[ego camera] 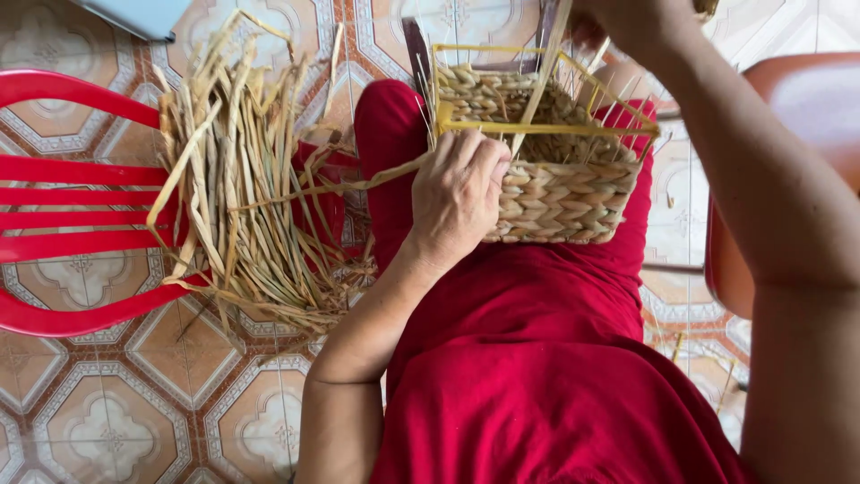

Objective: The person weaves a basket by wrapping dried plant fibers around a wire frame by hand, tucking the ends into the weave, and trimming excess fiber with scissors.

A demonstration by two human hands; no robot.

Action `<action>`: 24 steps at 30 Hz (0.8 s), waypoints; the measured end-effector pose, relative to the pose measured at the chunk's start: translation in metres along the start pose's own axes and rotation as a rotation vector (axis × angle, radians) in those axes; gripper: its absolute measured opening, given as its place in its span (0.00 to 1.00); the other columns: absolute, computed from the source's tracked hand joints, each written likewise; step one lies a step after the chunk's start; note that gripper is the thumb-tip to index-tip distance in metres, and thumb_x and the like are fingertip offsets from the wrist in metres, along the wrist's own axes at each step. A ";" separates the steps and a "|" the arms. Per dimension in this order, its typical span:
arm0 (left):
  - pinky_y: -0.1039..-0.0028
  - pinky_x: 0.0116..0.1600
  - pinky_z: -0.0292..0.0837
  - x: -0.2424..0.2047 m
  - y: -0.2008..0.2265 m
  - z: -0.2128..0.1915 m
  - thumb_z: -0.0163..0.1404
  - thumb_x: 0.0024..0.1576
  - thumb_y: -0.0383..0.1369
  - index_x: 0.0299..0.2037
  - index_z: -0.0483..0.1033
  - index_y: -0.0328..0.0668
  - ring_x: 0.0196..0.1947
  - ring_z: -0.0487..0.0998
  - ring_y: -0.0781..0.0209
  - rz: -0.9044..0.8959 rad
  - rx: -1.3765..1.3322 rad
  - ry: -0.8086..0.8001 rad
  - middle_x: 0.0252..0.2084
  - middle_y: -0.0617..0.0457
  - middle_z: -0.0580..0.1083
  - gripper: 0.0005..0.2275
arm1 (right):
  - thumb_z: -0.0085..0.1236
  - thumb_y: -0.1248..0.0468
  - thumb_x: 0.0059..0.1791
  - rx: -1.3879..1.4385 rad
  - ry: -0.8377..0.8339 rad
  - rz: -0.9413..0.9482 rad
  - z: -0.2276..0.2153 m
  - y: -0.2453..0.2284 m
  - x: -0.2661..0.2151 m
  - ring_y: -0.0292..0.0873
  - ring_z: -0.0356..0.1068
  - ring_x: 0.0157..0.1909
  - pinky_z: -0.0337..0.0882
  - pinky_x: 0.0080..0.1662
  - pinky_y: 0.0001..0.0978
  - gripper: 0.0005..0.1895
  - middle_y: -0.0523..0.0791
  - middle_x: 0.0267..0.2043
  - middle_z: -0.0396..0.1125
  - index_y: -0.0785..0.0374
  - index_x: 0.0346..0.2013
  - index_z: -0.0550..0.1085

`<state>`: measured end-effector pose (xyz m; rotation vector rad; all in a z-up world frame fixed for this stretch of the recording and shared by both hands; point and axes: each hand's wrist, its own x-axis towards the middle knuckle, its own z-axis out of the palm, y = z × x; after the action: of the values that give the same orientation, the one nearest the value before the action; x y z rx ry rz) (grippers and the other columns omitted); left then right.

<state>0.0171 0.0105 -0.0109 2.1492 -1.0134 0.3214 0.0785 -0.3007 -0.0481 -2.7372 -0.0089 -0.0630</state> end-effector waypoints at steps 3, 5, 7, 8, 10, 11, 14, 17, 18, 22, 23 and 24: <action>0.66 0.44 0.70 0.002 0.001 -0.004 0.55 0.62 0.29 0.38 0.73 0.42 0.39 0.73 0.54 0.021 -0.006 0.030 0.37 0.54 0.70 0.04 | 0.54 0.68 0.56 0.670 -0.245 0.082 0.005 -0.018 0.004 0.42 0.77 0.43 0.80 0.45 0.35 0.08 0.49 0.43 0.74 0.67 0.47 0.77; 0.65 0.44 0.70 0.009 0.000 -0.005 0.55 0.61 0.28 0.37 0.73 0.43 0.39 0.73 0.54 0.054 -0.003 0.065 0.36 0.53 0.70 0.03 | 0.58 0.69 0.47 0.946 -0.442 0.016 -0.010 -0.044 0.004 0.40 0.77 0.53 0.81 0.50 0.35 0.17 0.45 0.52 0.75 0.66 0.51 0.76; 0.65 0.46 0.72 0.007 -0.002 -0.002 0.56 0.59 0.28 0.36 0.73 0.43 0.39 0.73 0.53 0.060 -0.009 0.057 0.35 0.53 0.70 0.04 | 0.61 0.65 0.48 0.908 -0.540 0.237 -0.018 -0.075 -0.002 0.43 0.78 0.40 0.81 0.41 0.33 0.14 0.50 0.43 0.78 0.69 0.47 0.79; 0.65 0.46 0.72 0.006 -0.002 -0.001 0.56 0.59 0.28 0.36 0.73 0.43 0.39 0.73 0.53 0.073 -0.007 0.065 0.35 0.53 0.70 0.04 | 0.61 0.65 0.48 0.903 -0.527 0.230 -0.014 -0.076 0.000 0.43 0.78 0.40 0.81 0.41 0.33 0.14 0.50 0.43 0.78 0.69 0.47 0.79; 0.66 0.46 0.73 0.002 -0.005 0.002 0.58 0.58 0.29 0.37 0.74 0.41 0.39 0.74 0.54 0.042 0.006 0.052 0.35 0.53 0.71 0.05 | 0.61 0.65 0.48 0.916 -0.647 0.255 -0.003 -0.077 0.003 0.40 0.79 0.36 0.81 0.39 0.29 0.12 0.48 0.37 0.77 0.68 0.44 0.79; 0.66 0.46 0.73 0.002 -0.007 0.004 0.58 0.58 0.29 0.37 0.74 0.41 0.39 0.74 0.54 0.052 0.008 0.056 0.35 0.53 0.71 0.05 | 0.61 0.65 0.48 0.914 -0.637 0.251 -0.001 -0.078 0.003 0.40 0.79 0.36 0.81 0.39 0.29 0.12 0.48 0.37 0.77 0.68 0.44 0.79; 0.67 0.45 0.73 -0.001 -0.009 0.009 0.59 0.57 0.29 0.37 0.74 0.42 0.39 0.74 0.55 0.039 0.008 0.049 0.35 0.54 0.72 0.05 | 0.61 0.67 0.49 0.915 -0.620 0.229 0.010 -0.076 -0.001 0.43 0.76 0.32 0.79 0.35 0.31 0.11 0.49 0.33 0.76 0.72 0.42 0.79; 0.68 0.43 0.73 0.001 -0.010 0.008 0.59 0.57 0.30 0.37 0.75 0.42 0.37 0.74 0.56 0.036 0.029 0.045 0.35 0.55 0.72 0.05 | 0.62 0.66 0.49 0.980 -0.659 0.254 0.019 -0.066 0.003 0.43 0.74 0.30 0.77 0.33 0.33 0.12 0.51 0.33 0.75 0.74 0.42 0.78; 0.68 0.45 0.73 0.001 -0.008 0.006 0.59 0.58 0.29 0.37 0.75 0.42 0.38 0.74 0.55 0.045 0.033 0.055 0.35 0.54 0.72 0.05 | 0.62 0.64 0.49 1.085 -0.562 0.283 0.018 -0.065 0.002 0.42 0.76 0.32 0.78 0.35 0.31 0.13 0.51 0.34 0.76 0.72 0.43 0.78; 0.68 0.43 0.72 -0.002 -0.011 0.012 0.58 0.59 0.30 0.37 0.75 0.41 0.37 0.73 0.55 0.010 0.025 0.016 0.35 0.54 0.72 0.05 | 0.63 0.62 0.47 1.124 -0.539 0.272 0.023 -0.058 -0.003 0.39 0.78 0.38 0.81 0.41 0.29 0.16 0.48 0.38 0.77 0.70 0.46 0.78; 0.68 0.43 0.72 0.001 -0.009 0.009 0.58 0.59 0.30 0.37 0.75 0.41 0.37 0.73 0.55 0.006 0.023 0.010 0.35 0.54 0.72 0.05 | 0.63 0.62 0.47 1.128 -0.543 0.278 0.014 -0.065 -0.004 0.39 0.78 0.38 0.81 0.41 0.29 0.16 0.48 0.38 0.77 0.70 0.46 0.78; 0.67 0.45 0.72 0.000 -0.004 0.005 0.58 0.59 0.29 0.37 0.74 0.41 0.38 0.73 0.54 0.021 0.015 0.029 0.35 0.54 0.72 0.05 | 0.62 0.61 0.48 0.979 -0.582 0.210 0.006 -0.072 -0.009 0.40 0.77 0.37 0.80 0.39 0.31 0.16 0.49 0.37 0.77 0.72 0.44 0.79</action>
<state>0.0197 0.0089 -0.0169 2.1430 -1.0199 0.3708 0.0685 -0.2318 -0.0262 -1.6849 0.0665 0.6245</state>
